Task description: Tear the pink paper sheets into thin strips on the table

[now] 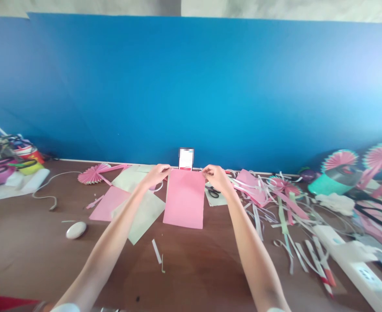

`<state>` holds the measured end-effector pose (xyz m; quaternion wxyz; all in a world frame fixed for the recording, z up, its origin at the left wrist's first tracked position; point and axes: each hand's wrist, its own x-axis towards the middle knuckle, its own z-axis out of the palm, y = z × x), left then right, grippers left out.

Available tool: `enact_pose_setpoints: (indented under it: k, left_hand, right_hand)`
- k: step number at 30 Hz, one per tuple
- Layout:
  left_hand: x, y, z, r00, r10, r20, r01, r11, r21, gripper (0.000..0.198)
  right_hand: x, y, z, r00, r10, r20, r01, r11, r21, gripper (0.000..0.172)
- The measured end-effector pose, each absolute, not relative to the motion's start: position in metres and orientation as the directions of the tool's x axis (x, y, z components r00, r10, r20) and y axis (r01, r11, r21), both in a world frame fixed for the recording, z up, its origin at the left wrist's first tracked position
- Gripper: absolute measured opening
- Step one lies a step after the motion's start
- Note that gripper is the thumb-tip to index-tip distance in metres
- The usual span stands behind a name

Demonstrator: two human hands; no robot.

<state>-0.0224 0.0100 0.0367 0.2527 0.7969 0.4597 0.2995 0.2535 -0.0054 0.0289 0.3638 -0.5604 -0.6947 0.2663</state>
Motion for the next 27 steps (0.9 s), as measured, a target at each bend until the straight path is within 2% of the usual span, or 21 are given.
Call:
enact_pose_setpoints:
  k: [5,10,21,27]
  left_hand:
    - [-0.0227,0.0105,0.0362,0.410,0.886,0.218,0.556,-0.432,0.710,0.041]
    - [-0.0228,0.0094,0.0399,0.413,0.879,0.238,0.491,-0.435,0.755,0.033]
    - [-0.0193,0.0056,0.0435,0.367,0.879,0.305,0.483,-0.461,0.745,0.038]
    - [-0.0171,0.0079,0.0394,0.348,0.890,0.293,0.363,-0.416,0.834,0.040]
  right_hand:
    - [0.2558,-0.0037,0.0269,-0.111,0.973,0.200,0.590,0.227,-0.775,0.019]
    - [0.2561,-0.0025,0.0263,-0.104,0.977,0.186,0.592,0.211,-0.778,0.016]
    - [0.2558,-0.0007,0.0242,-0.095,0.979,0.179,0.572,0.201,-0.795,0.016]
    - [0.2564,-0.0009,0.0244,-0.096,0.977,0.191,0.557,0.212,-0.803,0.014]
